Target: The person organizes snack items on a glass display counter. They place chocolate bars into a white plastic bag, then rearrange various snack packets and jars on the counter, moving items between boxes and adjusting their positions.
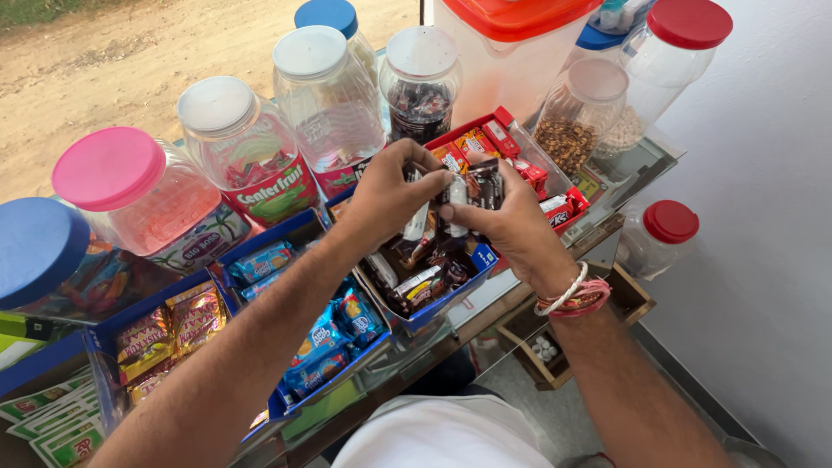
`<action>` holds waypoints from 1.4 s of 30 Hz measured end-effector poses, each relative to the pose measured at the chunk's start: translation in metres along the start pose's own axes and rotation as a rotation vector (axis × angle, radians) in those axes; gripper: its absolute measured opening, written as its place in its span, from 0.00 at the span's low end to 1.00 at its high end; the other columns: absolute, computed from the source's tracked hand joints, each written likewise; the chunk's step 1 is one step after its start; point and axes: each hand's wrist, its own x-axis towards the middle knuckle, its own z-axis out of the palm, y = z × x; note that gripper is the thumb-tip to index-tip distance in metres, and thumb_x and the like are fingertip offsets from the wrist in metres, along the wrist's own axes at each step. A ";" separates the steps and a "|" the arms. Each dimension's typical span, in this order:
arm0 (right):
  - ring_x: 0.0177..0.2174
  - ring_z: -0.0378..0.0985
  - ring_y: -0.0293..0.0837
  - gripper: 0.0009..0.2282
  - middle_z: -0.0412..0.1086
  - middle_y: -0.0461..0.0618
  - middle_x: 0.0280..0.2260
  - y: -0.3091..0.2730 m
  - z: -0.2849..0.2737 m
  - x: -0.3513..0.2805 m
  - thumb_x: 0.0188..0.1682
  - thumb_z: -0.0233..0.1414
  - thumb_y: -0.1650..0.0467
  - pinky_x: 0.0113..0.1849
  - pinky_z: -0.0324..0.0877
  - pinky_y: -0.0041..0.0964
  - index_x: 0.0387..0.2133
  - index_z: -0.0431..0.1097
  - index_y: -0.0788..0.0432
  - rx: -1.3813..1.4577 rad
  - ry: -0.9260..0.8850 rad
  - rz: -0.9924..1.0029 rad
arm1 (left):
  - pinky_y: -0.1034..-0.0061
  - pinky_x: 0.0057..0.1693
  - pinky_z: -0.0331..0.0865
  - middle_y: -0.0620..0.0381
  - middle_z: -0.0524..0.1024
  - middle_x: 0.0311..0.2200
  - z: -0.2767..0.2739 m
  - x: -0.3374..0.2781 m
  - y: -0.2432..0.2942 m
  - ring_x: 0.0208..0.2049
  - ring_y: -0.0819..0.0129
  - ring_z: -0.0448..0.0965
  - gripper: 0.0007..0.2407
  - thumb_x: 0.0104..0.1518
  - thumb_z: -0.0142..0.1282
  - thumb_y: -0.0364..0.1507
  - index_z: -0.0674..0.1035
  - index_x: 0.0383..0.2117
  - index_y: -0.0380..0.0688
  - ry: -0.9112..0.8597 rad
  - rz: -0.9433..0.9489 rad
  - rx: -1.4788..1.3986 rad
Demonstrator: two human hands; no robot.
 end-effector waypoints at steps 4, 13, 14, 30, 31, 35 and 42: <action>0.38 0.77 0.36 0.33 0.71 0.48 0.40 0.001 -0.010 -0.004 0.37 0.65 0.77 0.41 0.77 0.32 0.59 0.60 0.66 -0.084 0.167 -0.062 | 0.70 0.38 0.76 0.55 0.80 0.28 -0.006 0.001 -0.019 0.29 0.67 0.81 0.07 0.55 0.60 0.33 0.81 0.34 0.44 -0.179 -0.023 0.088; 0.42 0.74 0.34 0.34 0.70 0.47 0.44 0.012 -0.019 -0.015 0.43 0.64 0.75 0.44 0.73 0.30 0.64 0.57 0.65 -0.184 0.219 -0.173 | 0.57 0.38 0.75 0.50 0.80 0.27 0.070 0.015 -0.117 0.31 0.52 0.81 0.05 0.56 0.57 0.33 0.83 0.28 0.49 -0.717 0.647 0.947; 0.42 0.75 0.34 0.33 0.70 0.46 0.45 0.013 -0.018 -0.015 0.43 0.63 0.74 0.45 0.74 0.30 0.63 0.57 0.64 -0.165 0.204 -0.172 | 0.58 0.38 0.75 0.50 0.80 0.27 0.078 0.016 -0.128 0.30 0.51 0.81 0.05 0.56 0.57 0.33 0.83 0.28 0.48 -0.650 0.626 0.849; 0.45 0.75 0.34 0.30 0.70 0.47 0.49 0.009 -0.021 -0.026 0.46 0.62 0.75 0.48 0.72 0.30 0.62 0.58 0.66 -0.252 0.251 -0.284 | 0.57 0.41 0.76 0.46 0.81 0.28 0.050 0.005 -0.046 0.34 0.47 0.82 0.13 0.40 0.67 0.36 0.82 0.28 0.43 -0.659 0.279 0.943; 0.45 0.74 0.34 0.30 0.70 0.47 0.49 0.009 -0.020 -0.026 0.46 0.62 0.75 0.48 0.72 0.30 0.62 0.59 0.66 -0.257 0.262 -0.292 | 0.56 0.41 0.76 0.45 0.81 0.28 0.046 0.005 -0.038 0.34 0.46 0.82 0.15 0.40 0.68 0.38 0.81 0.29 0.43 -0.632 0.246 0.935; 0.44 0.74 0.34 0.29 0.70 0.48 0.48 0.009 -0.013 -0.029 0.46 0.62 0.76 0.47 0.72 0.29 0.61 0.59 0.66 -0.205 0.272 -0.296 | 0.56 0.42 0.75 0.45 0.81 0.30 0.027 0.000 -0.015 0.35 0.45 0.82 0.16 0.40 0.68 0.38 0.83 0.32 0.42 -0.510 0.358 0.784; 0.41 0.73 0.34 0.28 0.70 0.47 0.44 0.009 -0.013 -0.031 0.47 0.62 0.75 0.45 0.71 0.29 0.62 0.60 0.65 -0.237 0.259 -0.278 | 0.61 0.45 0.77 0.48 0.84 0.30 -0.021 -0.008 0.010 0.34 0.54 0.86 0.16 0.45 0.63 0.39 0.84 0.36 0.45 -0.479 -0.001 0.655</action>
